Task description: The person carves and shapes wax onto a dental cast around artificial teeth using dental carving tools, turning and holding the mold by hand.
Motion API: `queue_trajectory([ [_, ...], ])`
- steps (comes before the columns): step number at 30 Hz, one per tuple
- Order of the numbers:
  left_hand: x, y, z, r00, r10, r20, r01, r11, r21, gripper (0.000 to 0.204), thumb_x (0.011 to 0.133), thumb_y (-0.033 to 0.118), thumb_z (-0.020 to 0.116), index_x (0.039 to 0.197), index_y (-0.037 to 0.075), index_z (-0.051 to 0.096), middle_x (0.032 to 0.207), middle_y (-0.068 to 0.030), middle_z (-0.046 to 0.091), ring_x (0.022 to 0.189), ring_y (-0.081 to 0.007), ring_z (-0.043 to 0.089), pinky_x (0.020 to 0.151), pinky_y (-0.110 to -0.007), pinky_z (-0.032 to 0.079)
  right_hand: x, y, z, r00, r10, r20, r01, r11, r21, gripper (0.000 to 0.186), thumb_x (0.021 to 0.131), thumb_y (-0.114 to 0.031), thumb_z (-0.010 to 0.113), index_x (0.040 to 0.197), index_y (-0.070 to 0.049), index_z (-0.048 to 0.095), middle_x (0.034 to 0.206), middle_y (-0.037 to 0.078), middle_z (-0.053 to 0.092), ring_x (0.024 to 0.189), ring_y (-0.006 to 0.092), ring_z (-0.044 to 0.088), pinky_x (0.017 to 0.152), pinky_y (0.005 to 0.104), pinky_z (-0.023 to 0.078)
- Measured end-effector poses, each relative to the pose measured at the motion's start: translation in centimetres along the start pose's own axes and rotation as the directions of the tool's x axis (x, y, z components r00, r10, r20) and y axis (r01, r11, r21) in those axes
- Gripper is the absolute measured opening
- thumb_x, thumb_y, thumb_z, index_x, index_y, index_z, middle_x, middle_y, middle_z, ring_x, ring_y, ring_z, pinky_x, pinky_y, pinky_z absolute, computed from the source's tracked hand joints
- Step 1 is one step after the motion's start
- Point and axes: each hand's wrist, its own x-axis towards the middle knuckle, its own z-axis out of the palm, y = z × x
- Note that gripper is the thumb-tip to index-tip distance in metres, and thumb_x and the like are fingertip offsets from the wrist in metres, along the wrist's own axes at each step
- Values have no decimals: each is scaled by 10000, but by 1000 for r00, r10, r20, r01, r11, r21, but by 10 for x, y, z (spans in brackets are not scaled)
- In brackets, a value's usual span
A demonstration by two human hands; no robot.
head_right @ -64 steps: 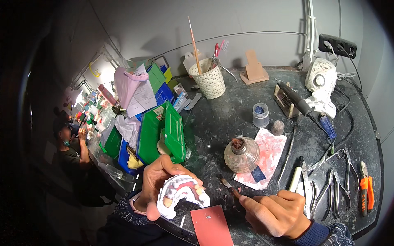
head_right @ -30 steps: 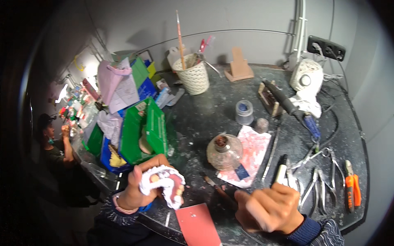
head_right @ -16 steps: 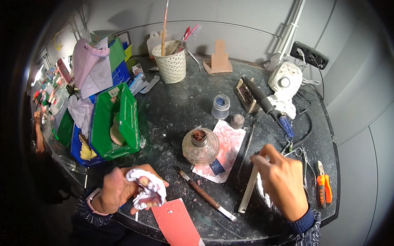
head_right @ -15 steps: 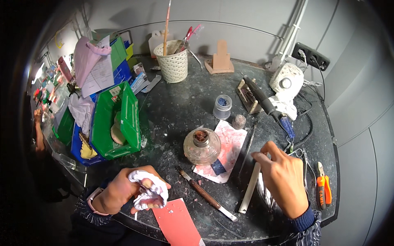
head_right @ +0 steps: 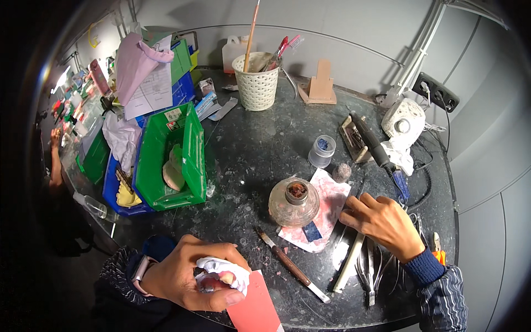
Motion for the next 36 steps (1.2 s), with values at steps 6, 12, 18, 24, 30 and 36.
queue_trajectory([
  [6, 1, 0, 2, 1000, -19, 11, 18, 997, 73, 298, 696, 245, 656, 825, -14, 588, 673, -72, 601, 561, -119, 586, 503, -218, 448, -13, 10, 0, 999, -2, -34, 6, 993, 122, 313, 667, -69, 550, 932, -171, 419, 845, 43, 458, 749, 205, 507, 534, 321, 457],
  [12, -1, -5, 6, 987, 149, -60, -143, 985, 101, 246, 660, 184, 657, 801, -6, 592, 684, -71, 598, 573, -137, 588, 496, -224, 444, -41, -5, 4, 823, 368, -432, 16, 745, 667, 69, 820, -2, 386, 872, -39, 359, 720, 151, 482, 581, 218, 463, 485, 297, 385],
  [18, 2, -8, 1, 989, 142, 45, -144, 989, 33, 284, 664, 206, 656, 854, 17, 562, 729, -68, 590, 633, -168, 585, 577, -268, 467, -73, -84, -4, 481, 802, -354, -33, 421, 907, 173, 785, 7, 277, 908, -83, 196, 646, 182, 531, 452, 241, 560, 405, 299, 458],
  [24, 2, -13, 4, 978, 138, 155, -111, 978, -176, 348, 589, 191, 595, 859, -28, 582, 785, -124, 596, 630, -172, 561, 560, -257, 423, -102, -157, -25, 559, 767, -315, -344, 560, 754, 408, 802, -260, 620, 813, -37, 278, 591, 104, 537, 403, 155, 539, 341, 247, 434],
  [30, 2, -8, 8, 964, -15, 266, 77, 971, -225, 390, 580, 222, 571, 884, -22, 581, 789, -104, 590, 616, -145, 531, 536, -245, 386, -98, -193, -35, 578, 784, -227, -81, 333, 939, 247, 684, 11, 667, 869, -16, 505, 723, 109, 591, 666, 241, 636, 567, 301, 520],
  [36, -1, -7, 14, 947, -116, 299, 169, 973, -155, 387, 592, 201, 567, 903, -29, 568, 780, -92, 582, 601, -105, 497, 512, -224, 355, -94, -201, -51, 604, 775, -186, -66, 281, 957, 229, 631, 14, 728, 828, 2, 611, 799, 176, 632, 733, 283, 638, 621, 293, 507],
])
